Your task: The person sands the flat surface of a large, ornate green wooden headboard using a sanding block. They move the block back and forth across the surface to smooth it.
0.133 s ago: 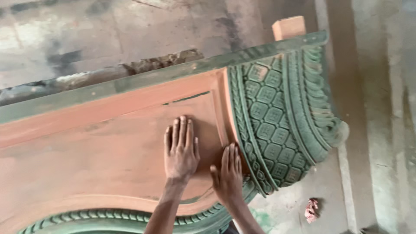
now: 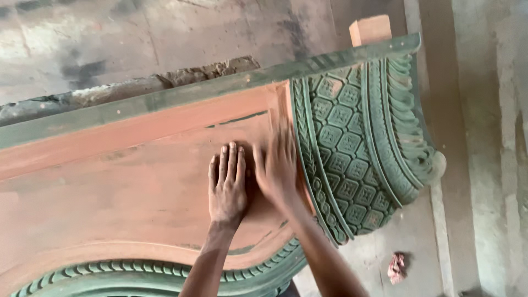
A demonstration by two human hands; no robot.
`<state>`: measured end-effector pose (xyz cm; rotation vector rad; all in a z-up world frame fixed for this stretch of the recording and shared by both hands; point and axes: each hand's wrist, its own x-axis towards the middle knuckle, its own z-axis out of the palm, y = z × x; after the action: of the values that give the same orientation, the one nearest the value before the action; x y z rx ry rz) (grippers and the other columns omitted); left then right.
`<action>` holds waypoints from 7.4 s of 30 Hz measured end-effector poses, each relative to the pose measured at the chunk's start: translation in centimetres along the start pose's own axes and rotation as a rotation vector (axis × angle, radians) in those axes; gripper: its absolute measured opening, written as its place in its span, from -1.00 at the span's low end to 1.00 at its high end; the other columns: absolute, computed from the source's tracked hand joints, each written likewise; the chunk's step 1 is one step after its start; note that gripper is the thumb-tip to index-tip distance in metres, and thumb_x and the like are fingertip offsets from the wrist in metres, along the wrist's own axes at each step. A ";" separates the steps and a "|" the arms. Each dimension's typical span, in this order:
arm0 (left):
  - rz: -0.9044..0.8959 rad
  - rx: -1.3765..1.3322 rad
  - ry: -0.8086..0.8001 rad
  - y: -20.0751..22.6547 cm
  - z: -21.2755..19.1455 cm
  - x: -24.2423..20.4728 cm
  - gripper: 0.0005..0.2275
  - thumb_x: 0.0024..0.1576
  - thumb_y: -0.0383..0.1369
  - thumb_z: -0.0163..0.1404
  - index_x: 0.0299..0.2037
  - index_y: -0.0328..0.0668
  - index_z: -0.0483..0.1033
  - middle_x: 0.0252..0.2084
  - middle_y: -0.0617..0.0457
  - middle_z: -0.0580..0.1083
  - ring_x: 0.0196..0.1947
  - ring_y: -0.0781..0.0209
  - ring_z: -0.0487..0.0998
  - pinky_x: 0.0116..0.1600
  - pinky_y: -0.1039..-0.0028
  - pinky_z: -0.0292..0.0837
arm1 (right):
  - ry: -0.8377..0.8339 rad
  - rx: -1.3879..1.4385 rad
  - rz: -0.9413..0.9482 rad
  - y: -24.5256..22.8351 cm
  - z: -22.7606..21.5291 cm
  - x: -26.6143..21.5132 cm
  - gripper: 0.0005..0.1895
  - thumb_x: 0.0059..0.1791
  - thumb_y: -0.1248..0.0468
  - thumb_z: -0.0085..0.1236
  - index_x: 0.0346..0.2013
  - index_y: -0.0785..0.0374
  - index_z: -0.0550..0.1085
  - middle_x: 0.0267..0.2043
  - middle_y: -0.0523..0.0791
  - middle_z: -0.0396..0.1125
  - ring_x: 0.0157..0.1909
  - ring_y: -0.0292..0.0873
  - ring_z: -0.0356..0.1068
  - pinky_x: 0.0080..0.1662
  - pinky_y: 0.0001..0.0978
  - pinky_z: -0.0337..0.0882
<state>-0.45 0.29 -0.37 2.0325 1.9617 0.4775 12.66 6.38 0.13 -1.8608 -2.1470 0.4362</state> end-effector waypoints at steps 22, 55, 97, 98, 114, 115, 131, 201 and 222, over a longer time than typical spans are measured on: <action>0.021 0.000 -0.034 0.0 -0.3 0.3 -0.50 0.26 -0.31 -0.21 0.42 -0.33 0.19 0.49 -0.22 0.18 0.50 -0.06 0.13 0.52 0.06 -0.07 | -0.050 0.081 -0.047 0.2 -3.8 -10.6 -0.27 0.18 0.09 -0.17 0.52 0.46 -0.08 0.57 0.31 -0.17 0.59 0.35 -0.18 0.51 0.10 -0.12; 0.000 -0.084 0.033 0.2 -0.1 -0.6 -0.53 0.31 -0.31 -0.15 0.41 -0.35 0.23 0.47 -0.19 0.23 0.48 -0.08 0.18 0.52 0.04 -0.02 | -0.033 0.043 -0.038 0.9 -1.6 -7.6 -0.30 0.14 0.23 -0.08 0.50 0.47 -0.01 0.56 0.26 -0.11 0.60 0.31 -0.14 0.51 0.06 -0.05; 0.010 -0.079 0.046 0.1 -0.2 -0.7 -0.53 0.31 -0.31 -0.15 0.42 -0.34 0.24 0.49 -0.16 0.21 0.50 -0.09 0.17 0.52 0.02 -0.01 | -0.004 -0.332 -0.124 2.2 -1.4 1.4 -0.35 0.21 -0.10 -0.16 0.51 0.17 0.18 0.58 -0.12 0.01 0.61 0.21 -0.26 0.37 0.59 -0.49; 0.008 -0.088 0.049 0.0 -0.1 -0.8 -0.53 0.31 -0.31 -0.15 0.42 -0.34 0.23 0.49 -0.16 0.20 0.50 -0.09 0.16 0.53 0.02 -0.02 | -0.003 -0.346 -0.140 2.5 -1.0 3.6 -0.36 0.22 -0.11 -0.16 0.51 0.17 0.18 0.59 -0.13 0.01 0.62 0.21 -0.26 0.38 0.59 -0.49; -0.007 -0.052 0.028 0.3 -0.4 -2.0 -0.53 0.34 -0.29 -0.16 0.43 -0.34 0.22 0.50 -0.15 0.20 0.51 -0.06 0.15 0.55 0.05 -0.03 | -0.225 -0.337 -0.085 3.4 -4.1 -5.8 -0.35 0.18 -0.08 -0.20 0.50 0.13 0.15 0.57 -0.16 -0.03 0.59 0.24 -0.27 0.38 0.56 -0.46; 0.001 -0.056 0.031 0.3 -0.5 -1.6 -0.53 0.34 -0.29 -0.16 0.43 -0.34 0.22 0.50 -0.15 0.20 0.51 -0.06 0.14 0.54 0.05 -0.03 | -0.211 -0.283 -0.098 3.5 -4.7 -8.6 -0.34 0.18 -0.07 -0.22 0.52 0.16 0.13 0.59 -0.11 -0.07 0.60 0.22 -0.26 0.40 0.56 -0.46; -0.015 -0.016 0.024 1.1 -0.2 -1.7 -0.51 0.33 -0.29 -0.17 0.44 -0.37 0.19 0.52 -0.16 0.15 0.53 -0.08 0.08 0.55 0.06 -0.10 | -0.283 -0.321 0.002 5.0 -5.5 -17.9 -0.23 0.13 -0.16 -0.28 0.51 0.23 0.02 0.59 -0.03 -0.14 0.57 0.30 -0.39 0.33 0.54 -0.55; -0.059 -0.129 0.097 0.2 -1.5 -0.7 -0.54 0.26 -0.29 -0.12 0.35 -0.33 0.34 0.45 -0.14 0.26 0.47 -0.05 0.22 0.51 0.10 0.03 | -0.643 0.224 -0.984 1.9 0.8 15.6 -0.53 0.10 0.55 -0.06 0.27 0.15 0.42 0.43 -0.11 0.25 0.45 -0.12 0.21 0.38 -0.25 0.20; 0.545 -0.169 -0.222 -13.0 -3.8 10.2 -0.46 0.36 -0.16 -0.25 0.48 -0.30 0.07 0.54 -0.17 0.11 0.55 -0.02 0.07 0.58 0.21 -0.12 | 0.145 -0.121 -0.299 6.8 -3.4 0.8 -0.53 0.21 0.17 -0.13 0.38 0.36 0.29 0.47 0.11 0.17 0.53 0.15 0.09 0.47 0.03 0.09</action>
<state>-13.54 10.92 -1.86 2.3747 1.1871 0.4821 20.04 8.25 0.54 -1.5363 -2.3422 0.1065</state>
